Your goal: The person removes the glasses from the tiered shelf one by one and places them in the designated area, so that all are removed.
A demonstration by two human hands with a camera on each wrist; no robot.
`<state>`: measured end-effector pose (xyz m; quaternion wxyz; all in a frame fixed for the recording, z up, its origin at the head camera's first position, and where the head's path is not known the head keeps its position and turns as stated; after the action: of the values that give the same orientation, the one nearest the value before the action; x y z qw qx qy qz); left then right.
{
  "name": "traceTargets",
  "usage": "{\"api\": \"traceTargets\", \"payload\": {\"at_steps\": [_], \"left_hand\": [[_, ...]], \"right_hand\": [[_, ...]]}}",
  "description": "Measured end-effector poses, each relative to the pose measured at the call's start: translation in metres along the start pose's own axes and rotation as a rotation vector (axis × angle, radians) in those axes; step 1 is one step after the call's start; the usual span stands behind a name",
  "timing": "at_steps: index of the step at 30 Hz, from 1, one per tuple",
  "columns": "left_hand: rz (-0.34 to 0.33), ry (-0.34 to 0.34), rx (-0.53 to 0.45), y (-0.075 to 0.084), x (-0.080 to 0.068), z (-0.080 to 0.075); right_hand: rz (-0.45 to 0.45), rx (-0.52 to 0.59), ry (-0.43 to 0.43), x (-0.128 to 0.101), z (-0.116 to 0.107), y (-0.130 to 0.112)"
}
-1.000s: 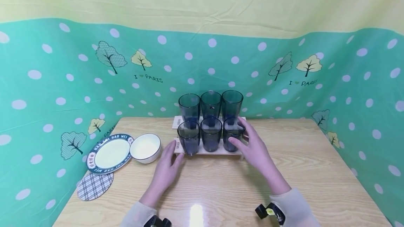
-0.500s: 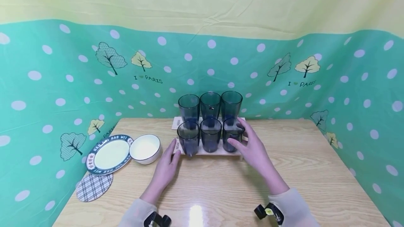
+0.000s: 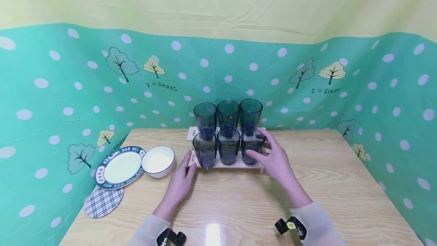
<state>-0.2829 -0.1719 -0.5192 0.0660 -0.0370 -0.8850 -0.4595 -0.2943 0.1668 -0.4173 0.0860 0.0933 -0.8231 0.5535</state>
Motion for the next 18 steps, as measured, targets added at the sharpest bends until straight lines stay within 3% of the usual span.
{"api": "traceTargets", "payload": {"at_steps": [18], "left_hand": [[0.001, 0.002, 0.014, -0.003, 0.001, 0.001]], "right_hand": [[0.066, -0.081, 0.007, -0.001, -0.012, -0.002]]}}
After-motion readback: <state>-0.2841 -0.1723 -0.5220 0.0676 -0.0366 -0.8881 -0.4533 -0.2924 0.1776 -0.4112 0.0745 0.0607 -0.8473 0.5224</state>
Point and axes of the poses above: each hand's wrist, its own x-axis towards the middle knuckle, its own z-axis out of the palm, y = z × x, the point moved 8 cm from there along x, towards the middle knuckle, and after that the axes turned 2 degrees about x, right-handed, at the moved point
